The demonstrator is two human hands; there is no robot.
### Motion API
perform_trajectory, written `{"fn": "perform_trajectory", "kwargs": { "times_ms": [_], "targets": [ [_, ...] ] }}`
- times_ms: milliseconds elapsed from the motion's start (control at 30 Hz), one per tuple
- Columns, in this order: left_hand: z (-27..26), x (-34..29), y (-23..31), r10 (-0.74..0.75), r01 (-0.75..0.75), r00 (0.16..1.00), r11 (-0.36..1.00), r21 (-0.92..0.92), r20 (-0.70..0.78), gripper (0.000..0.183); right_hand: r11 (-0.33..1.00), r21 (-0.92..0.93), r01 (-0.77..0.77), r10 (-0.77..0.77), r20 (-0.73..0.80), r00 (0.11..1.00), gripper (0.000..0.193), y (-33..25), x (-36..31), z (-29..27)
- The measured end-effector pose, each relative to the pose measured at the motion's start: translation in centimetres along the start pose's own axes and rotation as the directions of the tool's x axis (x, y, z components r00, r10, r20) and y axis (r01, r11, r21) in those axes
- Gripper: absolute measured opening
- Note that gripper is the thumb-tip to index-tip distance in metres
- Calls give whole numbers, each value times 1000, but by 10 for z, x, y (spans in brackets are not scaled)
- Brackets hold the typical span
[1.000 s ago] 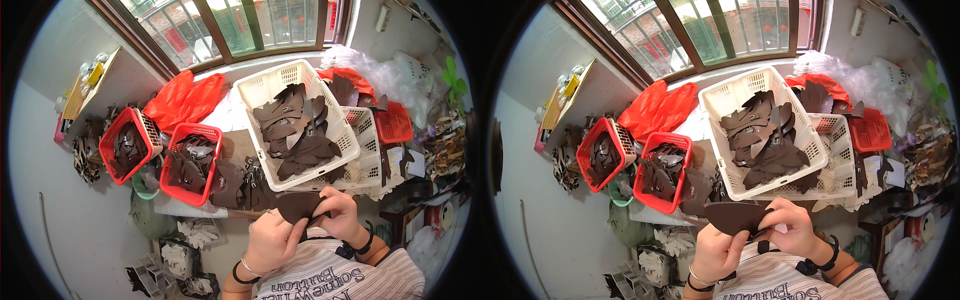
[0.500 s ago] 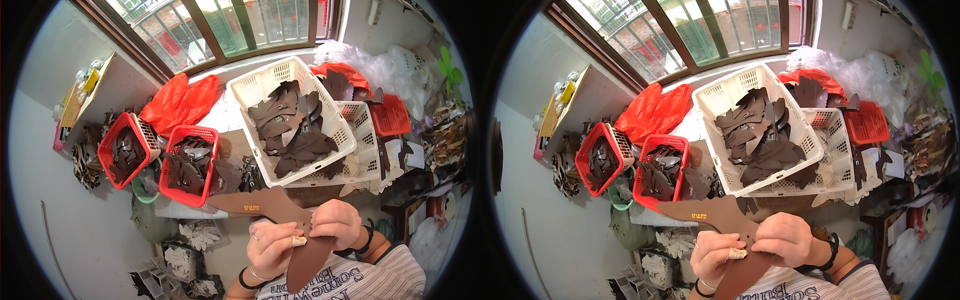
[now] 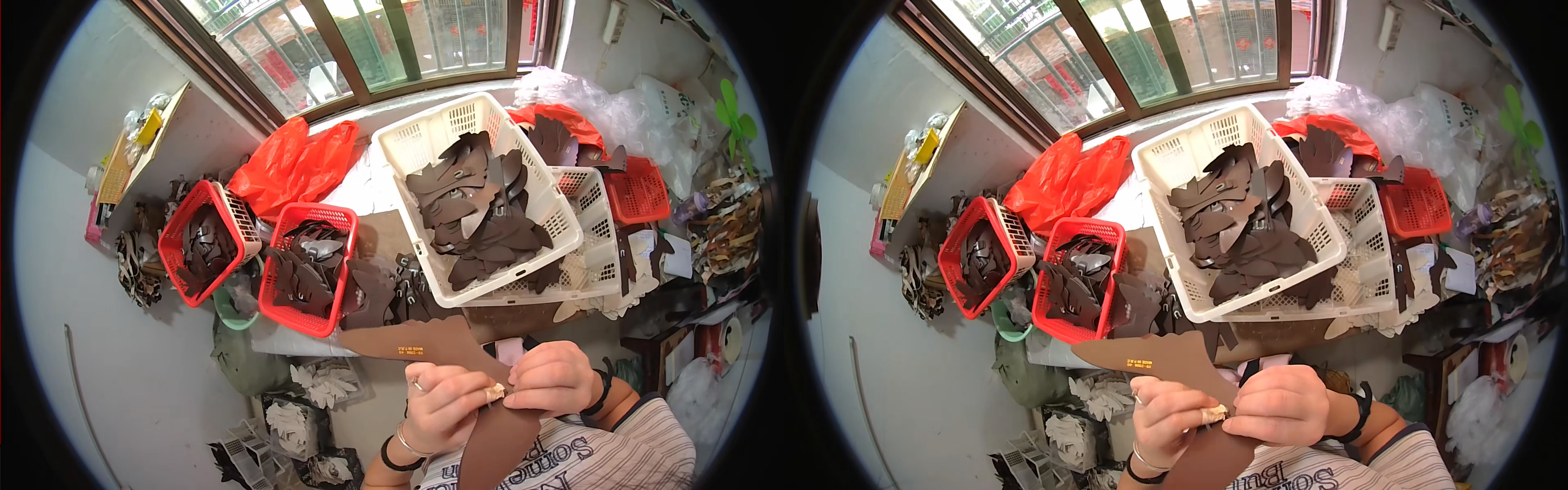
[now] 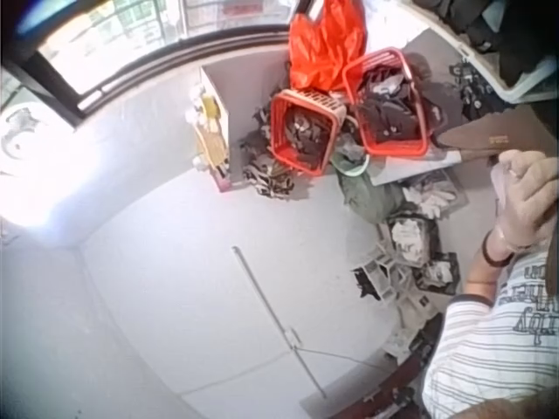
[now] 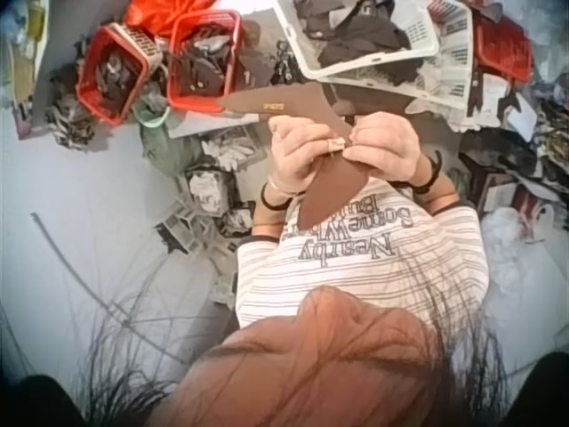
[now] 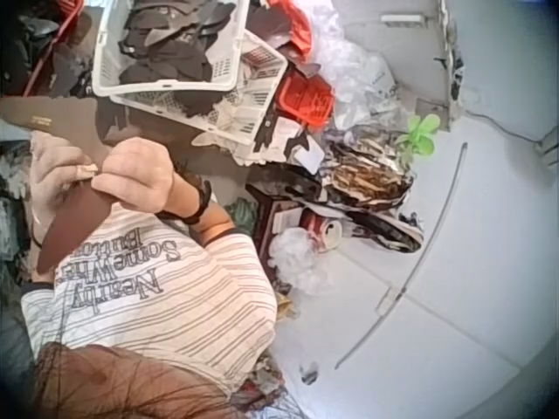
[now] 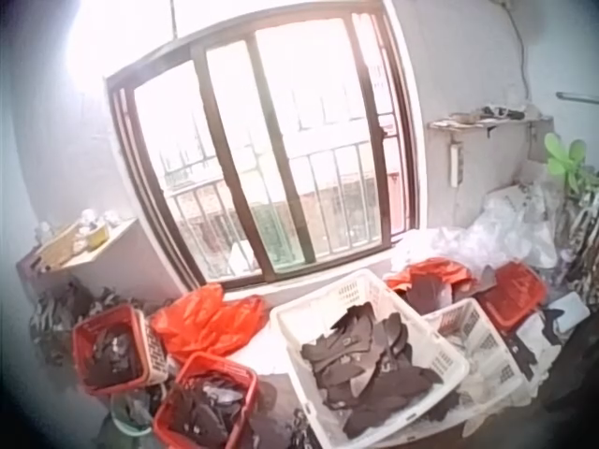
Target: Inspecting and sorting brown leather shoe upper components into various plastic baskets.
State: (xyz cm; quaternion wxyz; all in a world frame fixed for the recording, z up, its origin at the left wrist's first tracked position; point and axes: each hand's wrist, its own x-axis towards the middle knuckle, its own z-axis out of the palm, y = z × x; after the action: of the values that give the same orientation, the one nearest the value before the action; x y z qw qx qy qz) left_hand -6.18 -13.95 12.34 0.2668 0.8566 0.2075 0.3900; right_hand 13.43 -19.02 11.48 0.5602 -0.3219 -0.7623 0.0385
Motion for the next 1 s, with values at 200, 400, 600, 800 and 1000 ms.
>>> {"fn": "perform_trajectory", "kwargs": {
  "times_ms": [200,400,600,800,1000],
  "targets": [
    [5,-3,2,103,-97,978,995,38,-180,15,989,134,-59,58,16,998,22,6,4,-8],
    [0,-17,-2,217,-208,966,975,75,-138,24,987,-107,118,-110,79,991,27,5,8,-12],
    [5,-8,-5,209,-229,958,970,-83,-197,22,980,-167,108,-82,152,985,25,2,8,-13],
    [2,-3,-6,261,-264,962,964,-33,-77,20,985,-148,87,-65,148,987,26,5,1,-15],
    [40,-2,-12,-142,91,970,964,-248,-196,21,954,34,-297,295,62,953,28,-1,-14,-12]
  ]
}}
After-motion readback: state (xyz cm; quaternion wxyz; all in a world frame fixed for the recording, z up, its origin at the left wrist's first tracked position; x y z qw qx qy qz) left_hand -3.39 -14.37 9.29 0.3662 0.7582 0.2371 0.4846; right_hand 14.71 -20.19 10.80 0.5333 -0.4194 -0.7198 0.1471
